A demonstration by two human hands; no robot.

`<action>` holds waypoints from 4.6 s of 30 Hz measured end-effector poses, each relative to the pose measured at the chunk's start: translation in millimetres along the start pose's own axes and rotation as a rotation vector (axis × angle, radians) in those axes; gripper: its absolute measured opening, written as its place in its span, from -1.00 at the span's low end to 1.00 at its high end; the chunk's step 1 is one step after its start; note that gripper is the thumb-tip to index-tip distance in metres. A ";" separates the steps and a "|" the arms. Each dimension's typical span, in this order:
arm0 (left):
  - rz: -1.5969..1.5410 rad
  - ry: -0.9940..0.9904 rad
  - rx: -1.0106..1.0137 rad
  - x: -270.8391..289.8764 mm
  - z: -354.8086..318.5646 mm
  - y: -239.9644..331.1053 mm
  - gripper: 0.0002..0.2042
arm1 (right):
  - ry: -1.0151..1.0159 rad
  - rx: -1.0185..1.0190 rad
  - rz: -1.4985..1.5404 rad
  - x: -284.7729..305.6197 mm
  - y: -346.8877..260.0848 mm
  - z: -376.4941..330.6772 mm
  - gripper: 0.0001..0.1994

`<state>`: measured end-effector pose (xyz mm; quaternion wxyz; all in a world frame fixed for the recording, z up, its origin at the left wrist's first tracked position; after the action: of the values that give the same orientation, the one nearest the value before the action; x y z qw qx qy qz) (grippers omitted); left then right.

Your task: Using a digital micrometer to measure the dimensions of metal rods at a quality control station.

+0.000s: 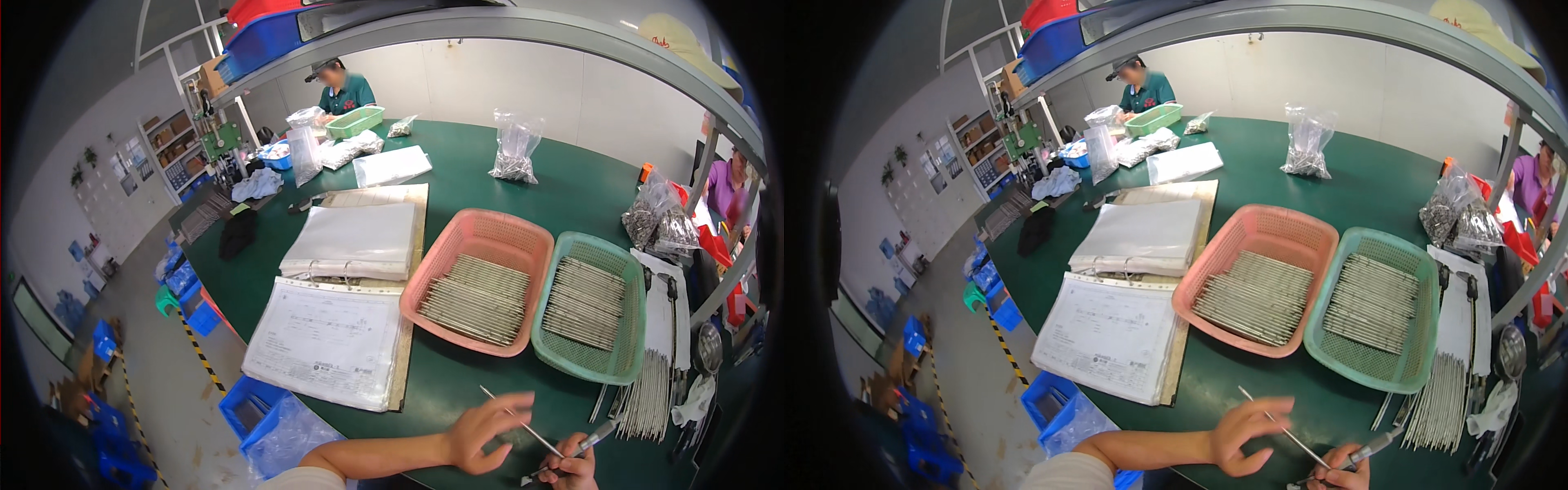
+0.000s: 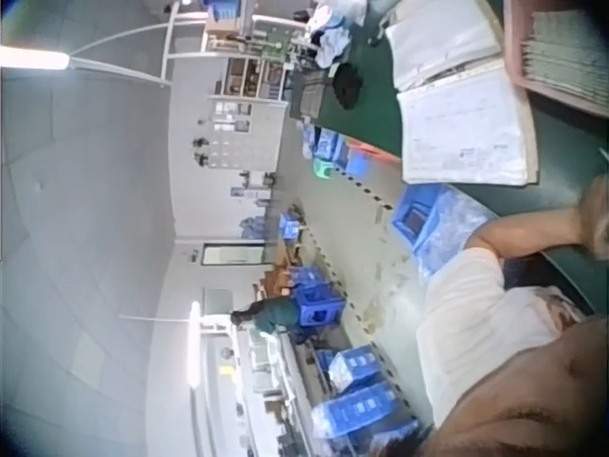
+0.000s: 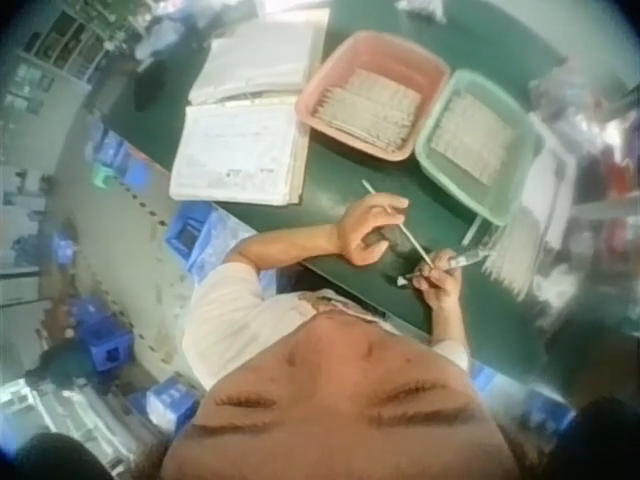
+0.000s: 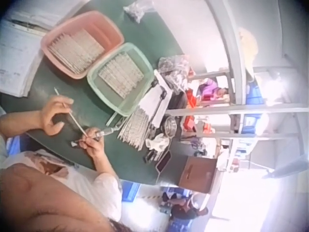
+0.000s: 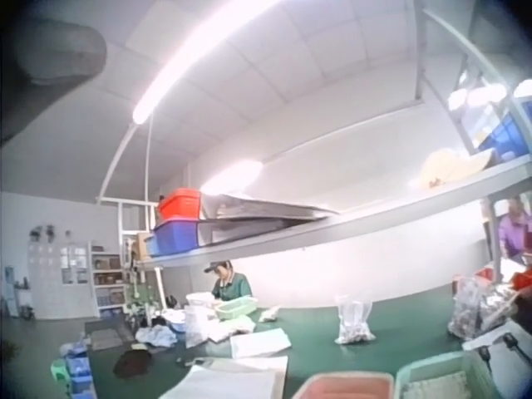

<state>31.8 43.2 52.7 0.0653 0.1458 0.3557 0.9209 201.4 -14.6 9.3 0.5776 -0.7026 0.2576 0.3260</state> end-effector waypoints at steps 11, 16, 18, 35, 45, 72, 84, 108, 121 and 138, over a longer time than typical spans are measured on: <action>-0.712 -0.394 0.718 -47.8 -41.8 -1.3 -0.78 | -0.112 -0.033 -0.087 -3.3 11.2 -11.6 -0.80; -1.033 -0.344 0.882 -59.5 -49.9 -17.6 -0.88 | -0.096 0.103 -0.430 7.1 11.8 -1.6 -0.77; -1.016 -0.249 0.986 -51.8 -45.4 -25.7 -0.84 | 0.054 0.095 -0.238 9.2 6.8 3.7 -0.74; -0.874 -0.385 1.101 -47.3 -44.2 -23.6 -0.83 | 0.144 -0.016 0.151 13.9 -0.1 11.5 -0.37; -0.809 -0.387 1.148 -45.2 -39.9 -22.5 -0.85 | 0.127 -0.027 0.097 6.0 -3.6 13.8 -0.41; -0.794 -0.338 1.195 -42.5 -41.2 -27.5 -0.85 | 0.170 -0.090 0.026 5.9 -1.8 13.8 -0.38; -0.862 -0.375 1.138 -40.5 -35.8 -26.0 -0.88 | 0.195 -0.117 0.132 8.3 0.5 13.4 -0.41; -0.782 -0.394 1.181 -43.7 -40.7 -27.1 -0.85 | 0.140 -0.097 -0.004 6.8 0.0 12.3 -0.43; -0.915 -0.420 1.203 -41.1 -34.0 -26.9 -0.83 | 0.182 -0.140 0.091 5.7 -2.4 11.7 -0.45; -0.940 -0.470 1.178 -44.9 -35.0 -25.9 -0.84 | 0.134 -0.140 0.034 4.4 0.8 11.7 -0.43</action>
<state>63.7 30.1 0.6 0.4329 0.1815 0.7863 0.4018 201.8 -3.2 4.0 0.5028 -0.7571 0.2842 0.3053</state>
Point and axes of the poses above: each hand's wrist, its own z-axis towards the middle knuckle, its own x-axis out of the back of the hand, y = z × x, the point moved 5 cm from there along z, towards the middle knuckle, and after that the axes turned 7 degrees about x, right-handed, at the moved point
